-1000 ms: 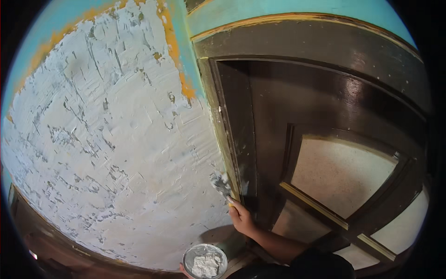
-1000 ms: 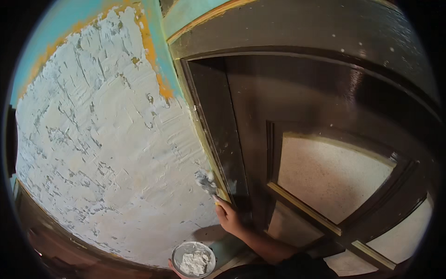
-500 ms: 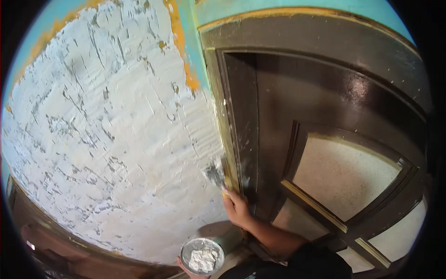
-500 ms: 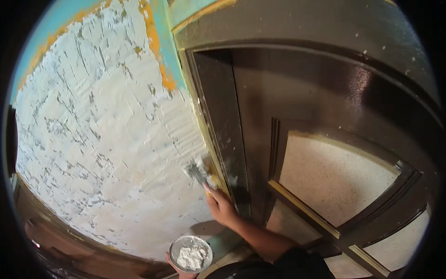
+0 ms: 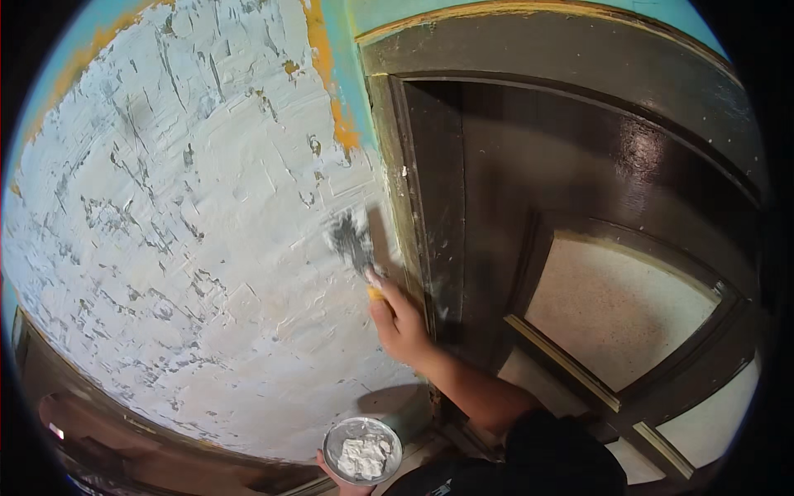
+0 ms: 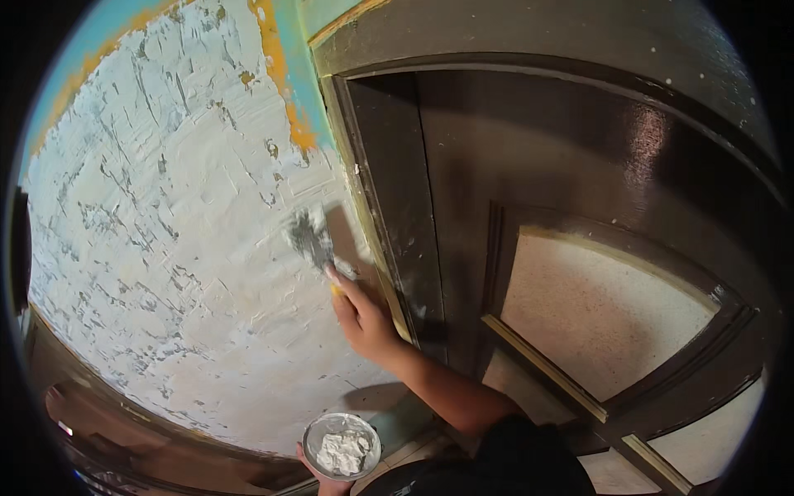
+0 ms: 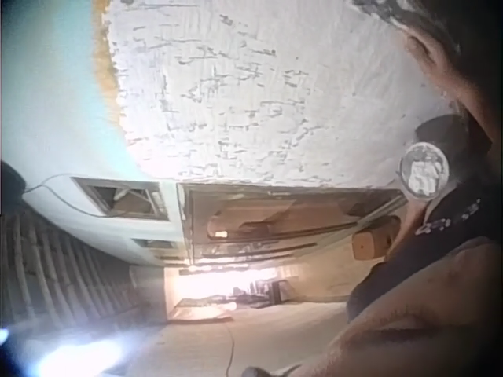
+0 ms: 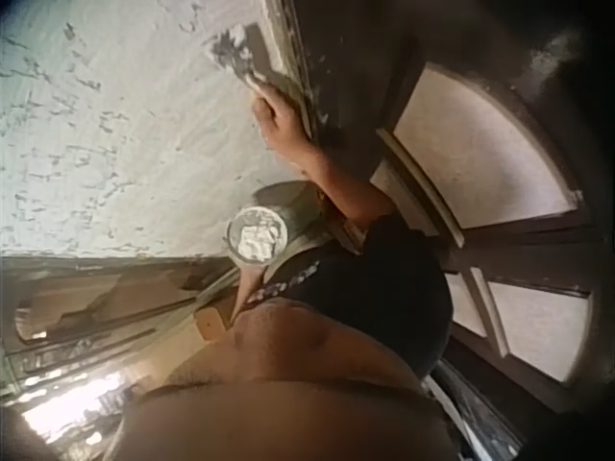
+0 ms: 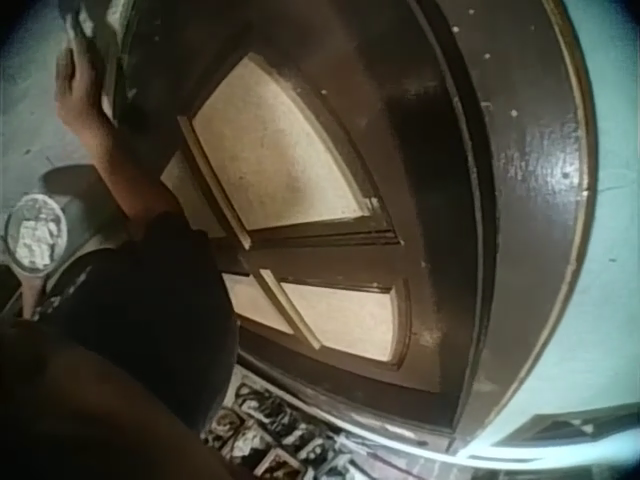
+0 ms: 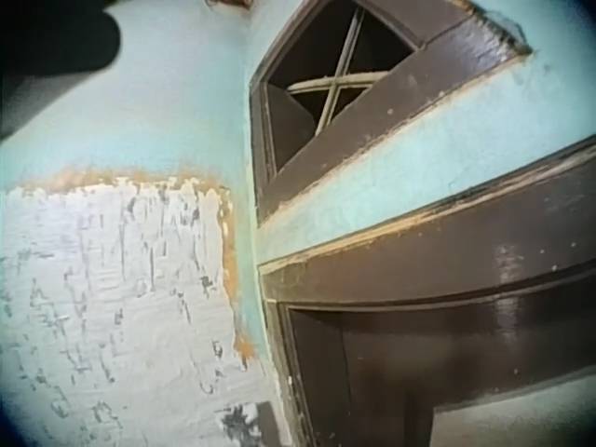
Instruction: Applying plaster or putty to a wall using a putty knife.
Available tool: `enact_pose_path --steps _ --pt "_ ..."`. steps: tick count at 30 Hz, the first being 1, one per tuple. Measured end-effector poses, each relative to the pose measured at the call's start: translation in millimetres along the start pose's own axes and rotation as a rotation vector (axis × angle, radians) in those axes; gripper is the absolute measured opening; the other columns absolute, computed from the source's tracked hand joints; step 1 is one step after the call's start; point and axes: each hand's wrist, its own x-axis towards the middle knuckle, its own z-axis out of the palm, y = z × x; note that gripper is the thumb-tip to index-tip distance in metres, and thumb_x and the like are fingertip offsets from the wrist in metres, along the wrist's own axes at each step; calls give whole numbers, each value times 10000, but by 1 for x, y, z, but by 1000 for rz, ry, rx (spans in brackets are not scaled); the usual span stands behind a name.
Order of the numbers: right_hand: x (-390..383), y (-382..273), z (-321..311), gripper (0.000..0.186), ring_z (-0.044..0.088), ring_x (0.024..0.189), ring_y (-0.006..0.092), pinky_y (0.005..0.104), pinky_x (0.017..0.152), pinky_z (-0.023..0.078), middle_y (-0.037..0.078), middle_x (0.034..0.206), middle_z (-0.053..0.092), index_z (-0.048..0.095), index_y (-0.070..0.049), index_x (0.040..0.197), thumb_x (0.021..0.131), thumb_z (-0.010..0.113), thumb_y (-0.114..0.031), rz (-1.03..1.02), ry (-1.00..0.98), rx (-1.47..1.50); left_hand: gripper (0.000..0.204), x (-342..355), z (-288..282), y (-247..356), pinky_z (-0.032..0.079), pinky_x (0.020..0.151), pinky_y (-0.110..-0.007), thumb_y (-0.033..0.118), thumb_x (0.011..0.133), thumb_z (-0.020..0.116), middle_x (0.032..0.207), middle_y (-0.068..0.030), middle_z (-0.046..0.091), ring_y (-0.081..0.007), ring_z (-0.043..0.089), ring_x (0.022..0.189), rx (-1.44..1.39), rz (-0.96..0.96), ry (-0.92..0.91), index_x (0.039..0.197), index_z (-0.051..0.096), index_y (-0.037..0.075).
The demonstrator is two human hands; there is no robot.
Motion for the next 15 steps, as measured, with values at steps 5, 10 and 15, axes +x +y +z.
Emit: enact_pose_path --steps 5,10,15 --pt "-64 22 -1 406 535 725 182 285 698 455 98 885 588 510 -31 1358 952 514 -55 220 -94 -18 872 -3 -17 -1 403 1026 -566 774 837 306 1383 -139 498 -381 510 1212 -65 -2 25 1408 436 127" --pt "-68 20 -3 440 556 718 224 320 696 468 116 834 581 497 -49 1380 942 532 -40 -57 -63 -112 916 4 -57 -14 350 1085 -554 801 839 300 1419 -155 473 -383 454 1280 -400 -147 132 1441 413 119" --pt "-4 8 0 442 557 712 223 318 689 461 110 810 566 477 -50 1395 955 518 -45 186 -112 46 934 4 -85 -40 368 1068 -559 811 831 306 1411 -154 480 -388 471 1259 204 70 110 1445 402 113"
